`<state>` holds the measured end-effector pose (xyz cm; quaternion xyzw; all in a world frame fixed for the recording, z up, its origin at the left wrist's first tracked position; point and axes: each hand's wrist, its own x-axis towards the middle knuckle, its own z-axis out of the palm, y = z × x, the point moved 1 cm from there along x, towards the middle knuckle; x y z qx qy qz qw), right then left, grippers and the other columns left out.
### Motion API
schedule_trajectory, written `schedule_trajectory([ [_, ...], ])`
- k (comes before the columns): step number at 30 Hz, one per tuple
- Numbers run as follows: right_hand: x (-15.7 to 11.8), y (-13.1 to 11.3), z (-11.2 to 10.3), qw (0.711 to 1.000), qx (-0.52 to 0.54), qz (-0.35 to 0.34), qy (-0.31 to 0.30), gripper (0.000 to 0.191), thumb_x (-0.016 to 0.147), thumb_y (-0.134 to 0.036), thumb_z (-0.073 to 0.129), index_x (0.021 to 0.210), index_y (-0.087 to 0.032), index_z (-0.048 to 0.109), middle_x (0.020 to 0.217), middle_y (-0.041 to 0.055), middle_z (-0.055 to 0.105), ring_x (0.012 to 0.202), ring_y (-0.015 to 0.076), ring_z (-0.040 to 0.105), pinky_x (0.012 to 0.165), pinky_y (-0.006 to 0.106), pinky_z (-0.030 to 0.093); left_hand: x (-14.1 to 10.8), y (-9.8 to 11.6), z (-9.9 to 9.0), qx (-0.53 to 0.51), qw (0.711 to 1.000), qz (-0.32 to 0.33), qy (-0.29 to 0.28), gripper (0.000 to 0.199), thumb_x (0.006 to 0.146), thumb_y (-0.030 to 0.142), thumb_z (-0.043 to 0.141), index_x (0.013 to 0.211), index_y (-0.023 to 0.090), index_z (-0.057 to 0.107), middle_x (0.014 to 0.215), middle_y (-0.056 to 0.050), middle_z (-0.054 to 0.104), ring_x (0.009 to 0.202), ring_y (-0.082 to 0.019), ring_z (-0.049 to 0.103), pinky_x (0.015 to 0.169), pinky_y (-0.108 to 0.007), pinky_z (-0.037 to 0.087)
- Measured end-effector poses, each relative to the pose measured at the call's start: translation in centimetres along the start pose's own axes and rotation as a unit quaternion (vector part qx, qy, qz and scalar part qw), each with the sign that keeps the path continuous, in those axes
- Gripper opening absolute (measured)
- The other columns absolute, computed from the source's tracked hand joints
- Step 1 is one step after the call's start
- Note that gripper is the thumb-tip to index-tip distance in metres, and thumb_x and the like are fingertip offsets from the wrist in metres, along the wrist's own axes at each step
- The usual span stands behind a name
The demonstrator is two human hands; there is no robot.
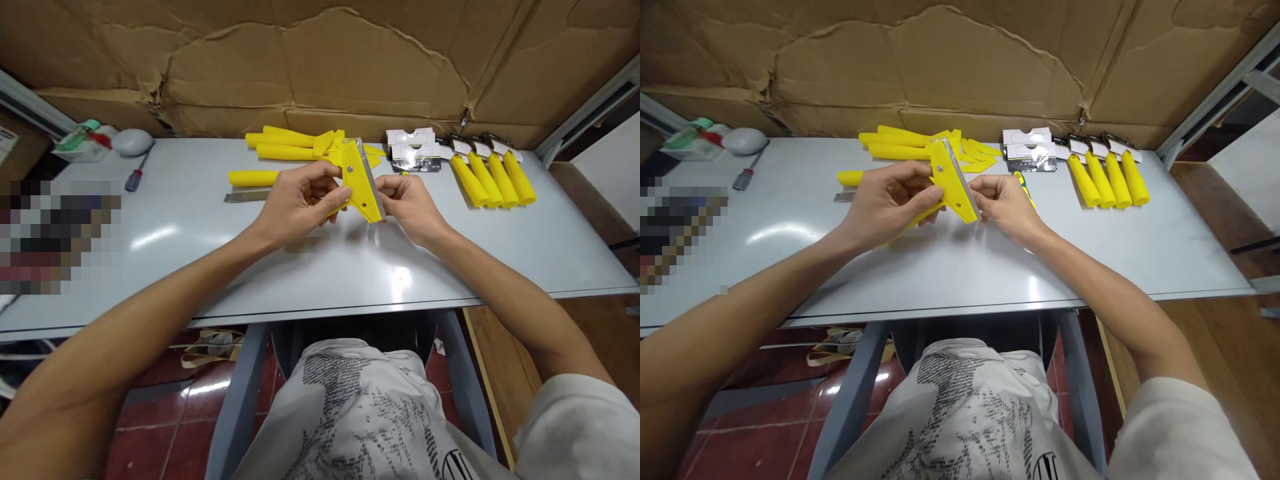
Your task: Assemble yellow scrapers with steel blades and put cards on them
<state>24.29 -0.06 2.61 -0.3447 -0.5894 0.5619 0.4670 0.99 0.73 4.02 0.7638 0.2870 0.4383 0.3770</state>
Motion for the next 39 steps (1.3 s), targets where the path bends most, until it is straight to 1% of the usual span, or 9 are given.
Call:
schedule_trajectory([
  [3,-0.18,-0.09,0.38,1.0,-0.018,0.003,0.002,0.064,0.073,-0.073,0.106,0.076,-0.02,0.072,0.075,0.0013,0.077,0.057,0.009,0.055,0.051,0.025,0.046,-0.09,0.11,0.08,0.021,1.0,0.004,0.0,0.045,0.103,0.07,0.086,0.106,0.027,0.074,0.083,0.0,0.079,0.054,-0.013,0.067,0.047,-0.03,0.055],
  [6,-0.3,-0.15,0.67,1.0,-0.026,0.005,0.003,0.063,0.074,-0.074,0.105,0.077,-0.02,0.073,0.074,0.0013,0.076,0.056,0.0088,0.054,0.049,0.025,0.044,-0.12,0.12,0.03,0.048,0.999,0.002,-0.002,0.041,0.103,0.067,0.087,0.101,0.028,0.073,0.08,0.001,0.076,0.054,-0.013,0.066,0.048,-0.031,0.054],
  [12,-0.3,0.18,0.71,0.999,-0.043,-0.005,0.006,0.064,0.076,-0.077,0.103,0.078,-0.02,0.073,0.076,0.001,0.077,0.055,0.0089,0.055,0.049,0.025,0.044,-0.06,0.17,-0.01,0.037,0.999,-0.009,-0.01,0.048,0.103,0.072,0.087,0.095,0.028,0.07,0.08,0.001,0.075,0.054,-0.013,0.066,0.047,-0.032,0.053],
  [19,-0.42,0.08,0.81,1.0,-0.017,0.008,0.008,0.066,0.072,-0.077,0.105,0.074,-0.021,0.069,0.074,0.0009,0.075,0.056,0.0088,0.053,0.049,0.025,0.043,-0.06,0.33,-0.02,0.027,0.999,-0.014,-0.013,0.049,0.102,0.073,0.087,0.095,0.028,0.07,0.081,0.0,0.076,0.053,-0.013,0.066,0.045,-0.032,0.053],
  [23,-0.5,-0.22,0.72,1.0,-0.003,0.006,0.003,0.069,0.07,-0.077,0.106,0.072,-0.022,0.066,0.073,0.0009,0.072,0.061,0.0105,0.055,0.05,0.026,0.043,-0.06,0.24,-0.11,0.032,0.999,-0.008,-0.017,0.05,0.103,0.074,0.085,0.096,0.027,0.069,0.081,0.001,0.076,0.053,-0.011,0.063,0.045,-0.031,0.051],
  [28,-0.64,0.03,0.77,0.999,-0.051,-0.005,0.014,0.069,0.076,-0.082,0.101,0.076,-0.022,0.067,0.069,-0.0004,0.069,0.058,0.0104,0.053,0.05,0.027,0.041,-0.13,0.33,-0.1,0.043,0.998,-0.035,-0.022,0.054,0.101,0.079,0.086,0.099,0.027,0.069,0.084,-0.001,0.077,0.058,-0.012,0.063,0.051,-0.033,0.051],
  [33,-0.66,0.12,0.68,0.998,-0.063,-0.008,-0.001,0.068,0.082,-0.083,0.096,0.078,-0.021,0.068,0.073,0.0008,0.072,0.057,0.01,0.054,0.051,0.027,0.042,0.01,0.39,-0.03,0.03,0.999,-0.016,-0.013,0.056,0.098,0.079,0.089,0.094,0.027,0.069,0.081,0.0,0.076,0.053,-0.011,0.06,0.046,-0.031,0.049],
  [36,-0.59,0.04,0.41,0.999,-0.048,-0.01,-0.004,0.068,0.082,-0.082,0.097,0.08,-0.021,0.07,0.075,0.0017,0.072,0.058,0.0104,0.057,0.051,0.028,0.045,0.12,0.5,-0.07,0.019,1.0,-0.015,-0.01,0.054,0.098,0.076,0.09,0.093,0.026,0.07,0.08,0.0,0.076,0.052,-0.01,0.061,0.045,-0.03,0.05],
  [39,-0.6,-0.17,0.23,0.999,-0.031,-0.021,-0.005,0.069,0.079,-0.083,0.099,0.081,-0.019,0.073,0.081,0.0038,0.076,0.059,0.01,0.059,0.051,0.028,0.047,0.15,0.61,-0.18,0.013,1.0,-0.014,-0.005,0.054,0.099,0.075,0.09,0.092,0.026,0.07,0.08,0.001,0.075,0.052,-0.01,0.062,0.045,-0.029,0.051],
])
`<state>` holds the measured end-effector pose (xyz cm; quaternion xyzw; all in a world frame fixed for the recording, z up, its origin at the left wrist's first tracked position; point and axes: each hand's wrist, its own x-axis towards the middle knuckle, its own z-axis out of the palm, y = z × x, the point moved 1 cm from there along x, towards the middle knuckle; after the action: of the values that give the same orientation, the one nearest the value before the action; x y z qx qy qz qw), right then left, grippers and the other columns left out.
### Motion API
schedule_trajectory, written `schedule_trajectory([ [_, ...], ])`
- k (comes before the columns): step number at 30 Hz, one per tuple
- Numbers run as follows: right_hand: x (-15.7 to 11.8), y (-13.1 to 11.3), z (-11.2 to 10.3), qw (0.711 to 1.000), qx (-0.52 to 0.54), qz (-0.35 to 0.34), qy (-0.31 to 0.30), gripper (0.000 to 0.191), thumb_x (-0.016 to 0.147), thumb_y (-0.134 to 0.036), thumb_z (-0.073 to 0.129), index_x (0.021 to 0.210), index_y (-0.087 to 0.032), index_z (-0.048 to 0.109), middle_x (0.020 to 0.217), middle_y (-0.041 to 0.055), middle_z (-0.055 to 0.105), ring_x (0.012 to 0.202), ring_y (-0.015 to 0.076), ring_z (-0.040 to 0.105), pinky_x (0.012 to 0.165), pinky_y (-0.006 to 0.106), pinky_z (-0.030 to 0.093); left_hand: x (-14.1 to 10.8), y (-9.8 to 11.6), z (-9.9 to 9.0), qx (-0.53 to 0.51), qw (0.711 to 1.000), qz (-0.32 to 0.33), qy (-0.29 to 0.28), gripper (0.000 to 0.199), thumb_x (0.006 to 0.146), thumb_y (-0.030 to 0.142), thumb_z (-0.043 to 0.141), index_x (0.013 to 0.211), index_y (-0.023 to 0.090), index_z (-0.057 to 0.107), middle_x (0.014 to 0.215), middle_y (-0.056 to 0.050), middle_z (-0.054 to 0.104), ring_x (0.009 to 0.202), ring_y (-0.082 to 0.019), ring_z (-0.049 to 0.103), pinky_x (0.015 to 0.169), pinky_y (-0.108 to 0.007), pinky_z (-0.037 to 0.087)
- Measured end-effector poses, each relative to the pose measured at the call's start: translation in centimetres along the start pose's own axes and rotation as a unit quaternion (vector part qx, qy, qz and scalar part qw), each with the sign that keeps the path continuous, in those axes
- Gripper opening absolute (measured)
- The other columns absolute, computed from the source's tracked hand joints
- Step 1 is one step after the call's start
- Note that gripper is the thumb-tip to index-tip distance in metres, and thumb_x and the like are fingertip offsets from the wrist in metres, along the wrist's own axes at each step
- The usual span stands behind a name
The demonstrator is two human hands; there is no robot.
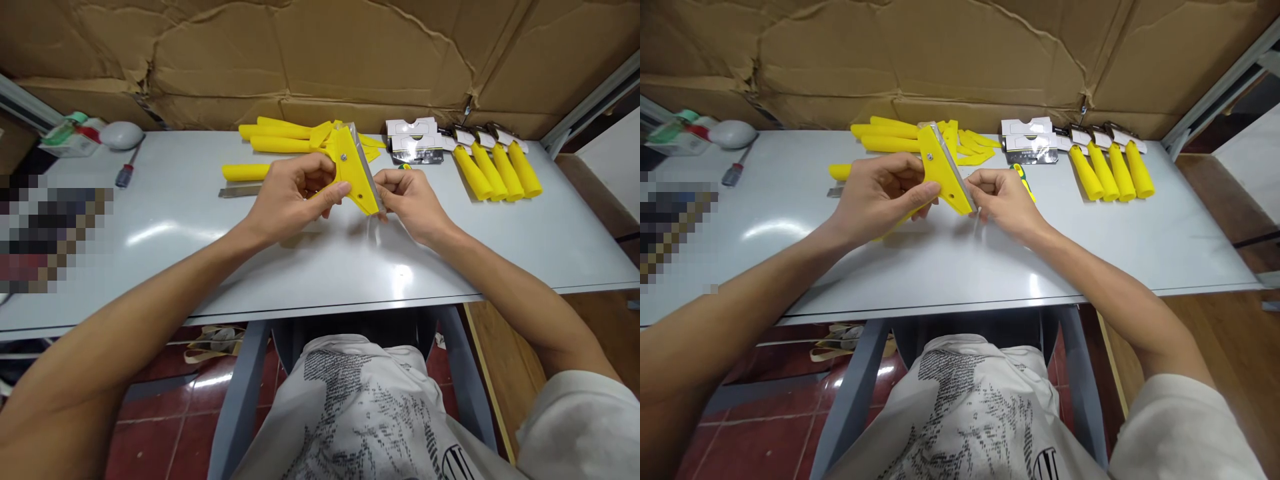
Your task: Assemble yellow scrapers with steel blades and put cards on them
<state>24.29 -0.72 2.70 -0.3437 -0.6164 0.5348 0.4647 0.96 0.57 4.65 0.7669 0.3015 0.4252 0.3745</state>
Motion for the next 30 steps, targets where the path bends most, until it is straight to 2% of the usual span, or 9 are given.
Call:
schedule_trajectory([
  [3,-0.2,-0.5,0.0,1.0,0.012,-0.006,-0.008,0.069,0.08,-0.086,0.096,0.081,-0.02,0.075,0.082,0.0037,0.075,0.064,0.0116,0.063,0.051,0.027,0.049,0.0,-0.1,-0.1,-0.001,1.0,0.003,0.0,0.052,0.099,0.074,0.091,0.093,0.027,0.07,0.081,0.0,0.076,0.054,-0.011,0.064,0.046,-0.029,0.053],
  [7,-0.4,-1.3,0.1,0.999,0.037,0.022,-0.015,0.069,0.088,-0.088,0.088,0.08,-0.02,0.077,0.083,0.0047,0.075,0.07,0.0142,0.07,0.049,0.025,0.049,0.0,-0.2,-0.3,0.005,1.0,0.001,0.006,0.052,0.099,0.074,0.09,0.094,0.026,0.071,0.081,-0.001,0.077,0.058,-0.014,0.067,0.049,-0.03,0.056],
  [11,-0.4,-1.5,0.0,0.999,0.027,0.025,-0.024,0.057,0.078,-0.07,0.106,0.09,-0.018,0.083,0.092,0.0034,0.078,0.075,0.0134,0.073,0.052,0.022,0.055,0.1,-0.4,-0.4,0.019,1.0,0.007,0.02,0.054,0.098,0.074,0.091,0.092,0.025,0.07,0.083,-0.001,0.076,0.062,-0.015,0.07,0.048,-0.029,0.055],
  [15,-0.4,-1.3,-0.2,0.999,0.01,0.035,-0.028,0.053,0.079,-0.061,0.108,0.098,-0.017,0.084,0.098,0.0039,0.082,0.079,0.0129,0.075,0.053,0.02,0.056,0.1,-0.6,-0.5,0.05,0.998,0.0,0.039,0.055,0.093,0.072,0.095,0.089,0.025,0.068,0.081,0.0,0.075,0.061,-0.014,0.067,0.048,-0.028,0.055],
  [19,-0.5,-1.2,0.0,0.998,0.017,0.054,-0.028,0.054,0.079,-0.062,0.108,0.098,-0.017,0.084,0.1,0.0042,0.082,0.077,0.0128,0.075,0.052,0.021,0.056,0.0,-0.6,-0.4,0.061,0.997,-0.003,0.044,0.054,0.093,0.07,0.095,0.088,0.025,0.066,0.08,0.002,0.073,0.06,-0.013,0.067,0.05,-0.03,0.056],
  [26,-0.7,-0.5,0.9,0.996,0.075,0.038,0.005,0.061,0.074,-0.07,0.108,0.098,-0.019,0.083,0.103,0.0032,0.082,0.075,0.0134,0.076,0.05,0.022,0.056,0.1,-0.7,-0.4,0.046,0.998,0.005,0.051,0.053,0.095,0.069,0.093,0.088,0.025,0.066,0.083,0.001,0.075,0.06,-0.013,0.067,0.05,-0.028,0.055],
  [30,-0.8,-0.2,1.2,0.998,0.065,0.016,0.01,0.063,0.076,-0.073,0.105,0.096,-0.018,0.082,0.101,0.0033,0.081,0.074,0.0129,0.077,0.049,0.021,0.056,0.1,-1.0,-0.3,0.054,0.997,0.005,0.054,0.053,0.094,0.071,0.092,0.089,0.024,0.067,0.084,0.0,0.074,0.061,-0.012,0.066,0.049,-0.027,0.054],
])
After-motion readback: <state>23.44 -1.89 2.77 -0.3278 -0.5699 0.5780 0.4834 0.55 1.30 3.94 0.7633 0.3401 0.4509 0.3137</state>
